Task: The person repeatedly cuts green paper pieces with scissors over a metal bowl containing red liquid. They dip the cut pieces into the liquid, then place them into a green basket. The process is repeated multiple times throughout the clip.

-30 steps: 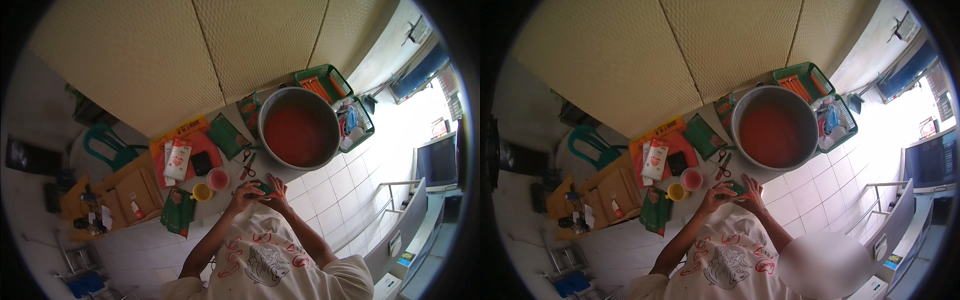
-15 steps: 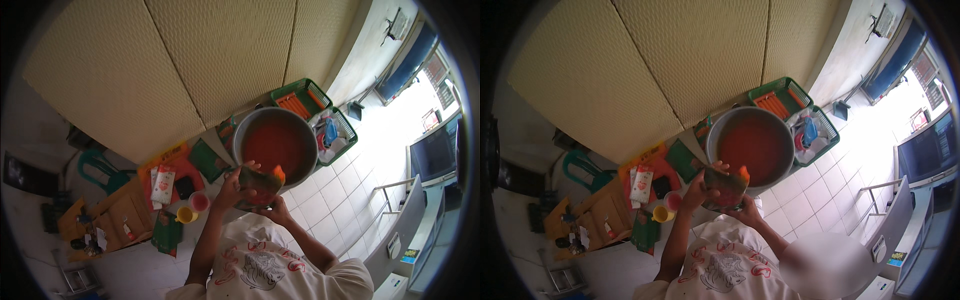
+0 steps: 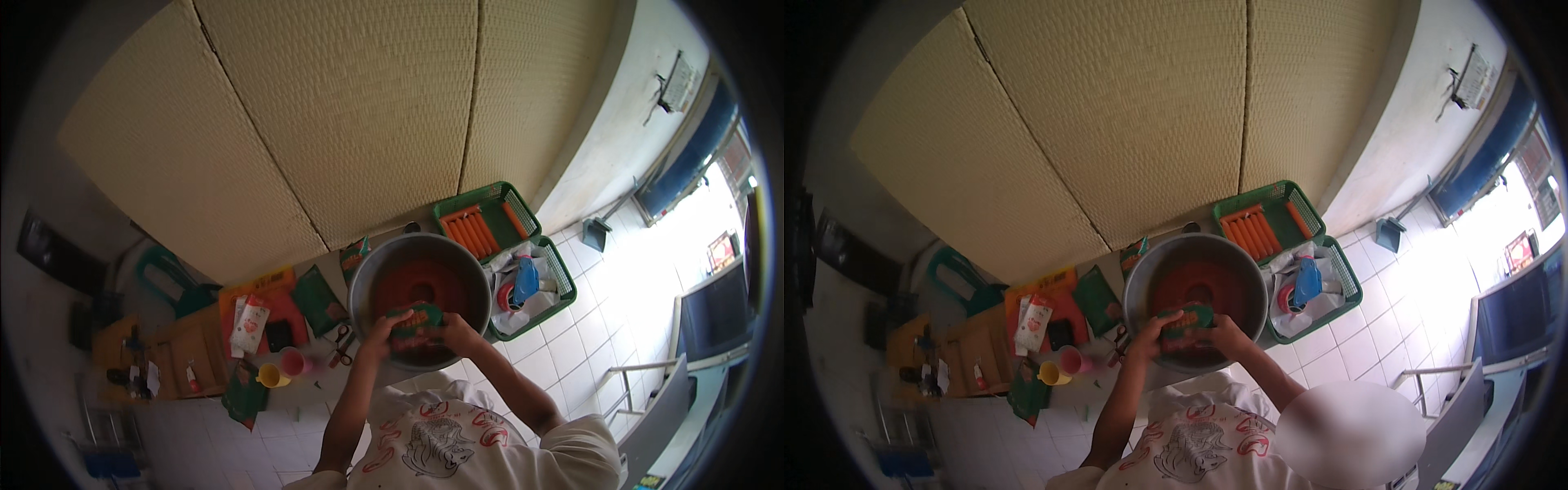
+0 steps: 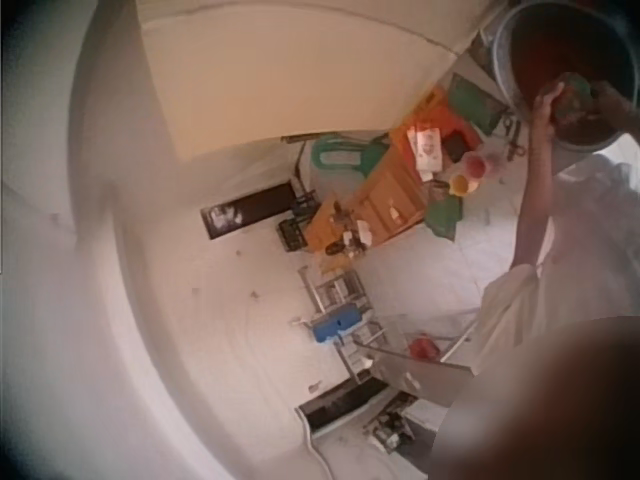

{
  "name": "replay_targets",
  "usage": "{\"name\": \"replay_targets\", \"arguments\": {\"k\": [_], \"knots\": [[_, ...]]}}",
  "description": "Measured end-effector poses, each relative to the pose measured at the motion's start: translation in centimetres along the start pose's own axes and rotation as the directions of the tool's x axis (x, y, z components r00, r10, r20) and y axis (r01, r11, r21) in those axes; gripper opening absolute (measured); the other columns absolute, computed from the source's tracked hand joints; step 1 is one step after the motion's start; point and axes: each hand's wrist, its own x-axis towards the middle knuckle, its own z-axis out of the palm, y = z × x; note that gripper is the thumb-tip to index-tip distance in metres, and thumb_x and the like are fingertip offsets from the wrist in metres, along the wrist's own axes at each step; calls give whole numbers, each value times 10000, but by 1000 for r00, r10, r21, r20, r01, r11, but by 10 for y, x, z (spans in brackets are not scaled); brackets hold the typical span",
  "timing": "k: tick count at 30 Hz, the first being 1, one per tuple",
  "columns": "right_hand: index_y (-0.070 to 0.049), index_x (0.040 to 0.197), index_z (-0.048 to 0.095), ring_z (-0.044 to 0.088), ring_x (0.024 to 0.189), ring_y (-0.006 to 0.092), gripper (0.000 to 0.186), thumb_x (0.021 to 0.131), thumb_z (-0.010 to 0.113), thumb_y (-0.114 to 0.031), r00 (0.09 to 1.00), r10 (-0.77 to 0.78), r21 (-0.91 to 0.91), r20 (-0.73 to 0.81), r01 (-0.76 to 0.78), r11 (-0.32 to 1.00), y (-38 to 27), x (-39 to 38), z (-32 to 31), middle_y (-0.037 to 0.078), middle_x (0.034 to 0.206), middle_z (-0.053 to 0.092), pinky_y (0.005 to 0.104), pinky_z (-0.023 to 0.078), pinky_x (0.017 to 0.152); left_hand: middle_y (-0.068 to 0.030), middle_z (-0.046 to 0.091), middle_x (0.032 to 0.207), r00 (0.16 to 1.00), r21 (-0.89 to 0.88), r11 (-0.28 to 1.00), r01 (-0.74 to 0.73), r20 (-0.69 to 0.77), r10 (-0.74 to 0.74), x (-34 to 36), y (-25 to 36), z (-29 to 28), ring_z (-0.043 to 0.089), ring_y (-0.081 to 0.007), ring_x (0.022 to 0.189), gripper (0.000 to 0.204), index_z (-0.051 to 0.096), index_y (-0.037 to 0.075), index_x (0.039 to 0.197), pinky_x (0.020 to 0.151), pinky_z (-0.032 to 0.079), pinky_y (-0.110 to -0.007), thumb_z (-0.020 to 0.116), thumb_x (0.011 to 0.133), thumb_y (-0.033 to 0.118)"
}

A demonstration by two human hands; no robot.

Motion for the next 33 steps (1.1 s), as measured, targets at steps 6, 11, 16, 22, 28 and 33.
{"name": "replay_targets", "arguments": {"k": [6,11,16,22,28,33], "knots": [[-113,1289,722,724,1132,389,265,1036,711,-190,810,-535,-742,240,508,437,-21,30,-32,161,1243,748,447,604,952,-221,661,1434,993,-250,961,-122,-27,119,-31,8,30,731,-311,1168,651,576,-12,1461,1048,605,-449,670,1041,476],[-121,1350,703,706,1188,390,302,1060,665,-199,883,-455,-713,114,392,582,-40,30,-26,179,1278,738,431,588,988,-175,723,1309,667,689,619,-378,-262,698,-73,1,62,729,-311,1170,596,615,19,1424,1024,586,-418,781,988,389],[-106,1398,674,717,1203,354,347,1073,647,-225,897,-431,-672,101,381,635,-45,35,-38,190,1307,733,398,569,1011,-140,772,1122,318,908,-141,-395,279,906,-65,8,85,755,-251,1080,371,714,7,1283,917,587,-352,814,968,176],[46,1344,643,758,1044,278,532,1076,636,-414,979,-202,14,11,201,979,-56,40,-62,148,1185,764,380,586,913,-141,788,1107,450,793,108,-599,221,865,-41,32,98,763,-205,1022,218,762,-36,1184,857,589,-318,737,1018,104],[37,1281,639,718,938,264,658,1013,682,-563,980,175,157,-90,-159,975,-101,-1,-92,157,1090,713,354,588,825,-151,816,1070,519,810,119,-574,247,818,-19,44,109,766,-158,944,223,775,-55,1185,822,586,-295,722,1032,97],[-53,1202,724,732,951,348,398,945,766,-354,590,-800,-881,108,430,198,-116,-6,-68,150,1070,729,462,595,847,-153,825,1046,610,881,84,-466,251,752,-17,44,111,782,-161,926,252,774,-36,1207,785,592,-307,710,1049,149]]}}
